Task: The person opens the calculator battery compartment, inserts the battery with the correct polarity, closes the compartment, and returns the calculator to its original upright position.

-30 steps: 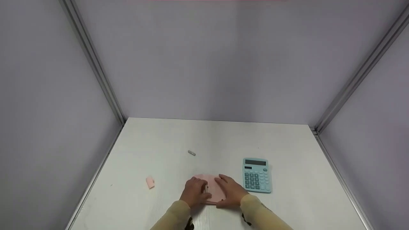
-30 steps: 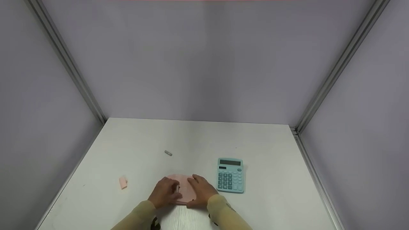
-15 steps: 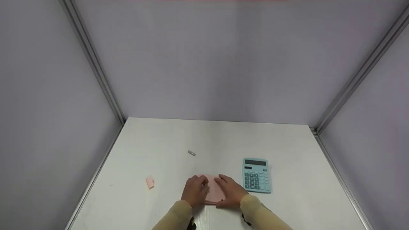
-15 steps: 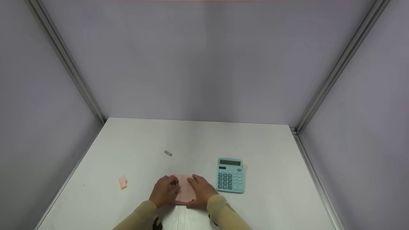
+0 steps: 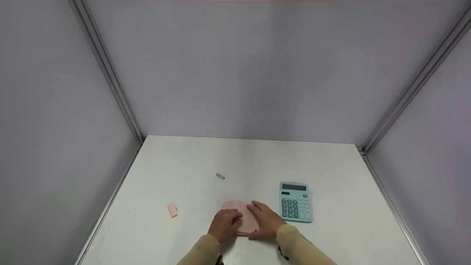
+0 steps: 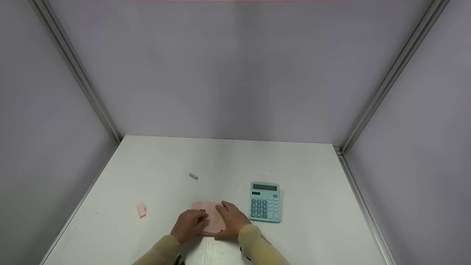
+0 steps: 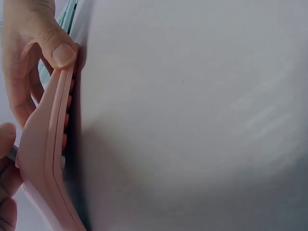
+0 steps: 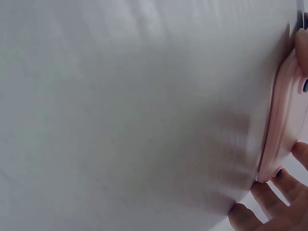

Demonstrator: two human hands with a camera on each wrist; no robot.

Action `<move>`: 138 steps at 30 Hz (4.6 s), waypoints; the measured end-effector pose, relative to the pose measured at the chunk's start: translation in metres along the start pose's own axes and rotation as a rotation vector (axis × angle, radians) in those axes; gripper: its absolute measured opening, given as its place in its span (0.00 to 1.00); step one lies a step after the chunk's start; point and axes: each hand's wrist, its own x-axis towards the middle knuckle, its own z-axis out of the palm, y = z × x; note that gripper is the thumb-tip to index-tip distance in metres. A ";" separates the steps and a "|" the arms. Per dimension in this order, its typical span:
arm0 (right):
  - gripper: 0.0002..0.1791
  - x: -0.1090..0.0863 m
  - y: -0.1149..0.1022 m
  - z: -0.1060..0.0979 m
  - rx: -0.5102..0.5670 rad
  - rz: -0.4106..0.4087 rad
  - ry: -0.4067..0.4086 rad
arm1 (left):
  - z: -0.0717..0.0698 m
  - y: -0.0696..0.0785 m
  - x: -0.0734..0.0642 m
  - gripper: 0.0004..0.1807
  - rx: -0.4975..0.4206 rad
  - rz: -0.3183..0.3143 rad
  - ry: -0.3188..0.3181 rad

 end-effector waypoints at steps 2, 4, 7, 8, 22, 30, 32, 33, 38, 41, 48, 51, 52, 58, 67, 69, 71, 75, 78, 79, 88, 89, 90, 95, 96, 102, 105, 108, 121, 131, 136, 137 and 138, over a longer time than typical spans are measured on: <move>0.60 0.000 0.000 0.000 0.003 -0.005 -0.001 | -0.001 -0.001 -0.001 0.04 -0.017 0.006 -0.008; 0.60 0.000 0.000 0.000 -0.003 -0.007 -0.001 | -0.002 -0.001 -0.001 0.04 -0.026 0.019 -0.011; 0.60 0.000 -0.001 -0.001 -0.005 -0.008 0.001 | -0.003 -0.002 -0.002 0.04 -0.025 0.037 -0.023; 0.60 0.000 -0.001 -0.001 -0.001 -0.008 0.001 | -0.004 -0.002 -0.003 0.04 -0.024 0.035 -0.033; 0.60 0.000 0.001 0.001 -0.017 -0.028 0.016 | -0.011 -0.002 -0.010 0.07 -0.030 0.075 -0.119; 0.60 -0.001 -0.002 -0.002 0.002 -0.006 0.012 | -0.008 -0.005 -0.010 0.08 0.003 0.104 -0.129; 0.60 -0.001 -0.001 -0.002 0.000 -0.007 0.011 | -0.007 -0.006 -0.010 0.08 0.002 0.104 -0.135; 0.60 -0.001 -0.001 -0.001 0.003 -0.009 0.011 | -0.006 -0.007 -0.010 0.08 0.000 0.100 -0.140; 0.60 -0.001 0.000 -0.002 0.011 -0.019 0.001 | -0.005 -0.010 -0.009 0.08 0.021 0.106 -0.149; 0.60 -0.001 0.000 -0.002 0.008 -0.026 0.003 | -0.004 -0.011 -0.007 0.08 0.057 0.134 -0.146; 0.60 0.001 0.002 0.001 0.006 -0.005 -0.002 | -0.006 -0.010 -0.006 0.09 0.071 0.189 -0.137; 0.60 0.000 0.000 0.000 0.020 0.005 -0.006 | -0.006 -0.010 -0.008 0.10 0.045 0.178 -0.137; 0.60 0.000 0.000 0.000 0.024 0.005 -0.007 | -0.005 -0.010 -0.008 0.09 0.038 0.174 -0.134; 0.60 -0.001 -0.001 0.000 0.017 0.013 -0.013 | -0.002 -0.011 -0.006 0.05 0.042 0.194 -0.087; 0.60 0.000 0.002 0.002 0.010 0.005 -0.001 | -0.003 -0.011 -0.005 0.05 0.109 0.193 -0.024; 0.60 0.001 0.003 0.003 -0.006 -0.003 0.009 | -0.004 -0.011 -0.005 0.07 0.124 0.165 -0.004; 0.60 0.002 0.005 0.003 -0.016 -0.007 0.013 | -0.004 -0.012 -0.005 0.11 0.154 0.125 0.010; 0.61 0.003 0.005 0.004 -0.010 -0.003 0.010 | -0.004 -0.012 -0.005 0.15 0.237 0.034 -0.010; 0.61 0.002 0.005 0.004 -0.001 -0.003 0.006 | -0.004 -0.011 -0.006 0.15 0.270 0.013 -0.039; 0.61 0.002 0.004 0.003 -0.001 -0.005 0.008 | -0.005 -0.010 -0.006 0.14 0.270 0.020 -0.041; 0.59 -0.004 -0.006 -0.008 0.028 -0.017 -0.012 | -0.009 -0.012 -0.002 0.13 0.211 0.141 -0.078; 0.59 -0.004 -0.006 -0.007 0.030 -0.010 -0.014 | -0.009 -0.012 -0.001 0.14 0.211 0.139 -0.086; 0.59 -0.003 -0.005 -0.006 0.024 -0.005 -0.013 | -0.009 -0.012 -0.001 0.14 0.210 0.130 -0.091; 0.60 0.001 0.003 0.002 -0.016 -0.001 0.000 | -0.008 -0.013 -0.004 0.14 0.192 0.139 -0.098; 0.60 0.001 0.004 0.002 -0.015 -0.008 0.003 | -0.008 -0.013 -0.005 0.14 0.193 0.151 -0.096; 0.60 -0.001 0.002 -0.001 -0.006 -0.032 0.002 | -0.008 -0.015 -0.004 0.13 0.173 0.181 -0.089; 0.60 0.000 0.002 0.000 -0.005 -0.019 -0.003 | -0.008 -0.015 -0.002 0.13 0.143 0.150 -0.093; 0.61 0.001 0.004 0.001 -0.004 -0.003 -0.004 | -0.008 -0.015 -0.001 0.13 0.119 0.116 -0.100; 0.61 0.000 0.002 -0.001 0.013 0.002 -0.009 | -0.010 -0.014 0.003 0.16 -0.058 -0.098 -0.145; 0.60 -0.002 0.002 0.000 -0.010 -0.050 0.011 | -0.008 -0.017 0.002 0.15 -0.109 -0.151 -0.166; 0.60 -0.001 0.002 -0.001 -0.004 -0.036 0.008 | -0.010 -0.016 0.003 0.12 -0.130 -0.170 -0.173; 0.60 -0.001 0.002 -0.001 -0.003 -0.034 0.009 | -0.010 -0.016 0.004 0.11 -0.138 -0.175 -0.173; 0.60 -0.001 0.001 -0.001 -0.003 -0.031 0.007 | -0.010 -0.015 0.004 0.11 -0.145 -0.180 -0.174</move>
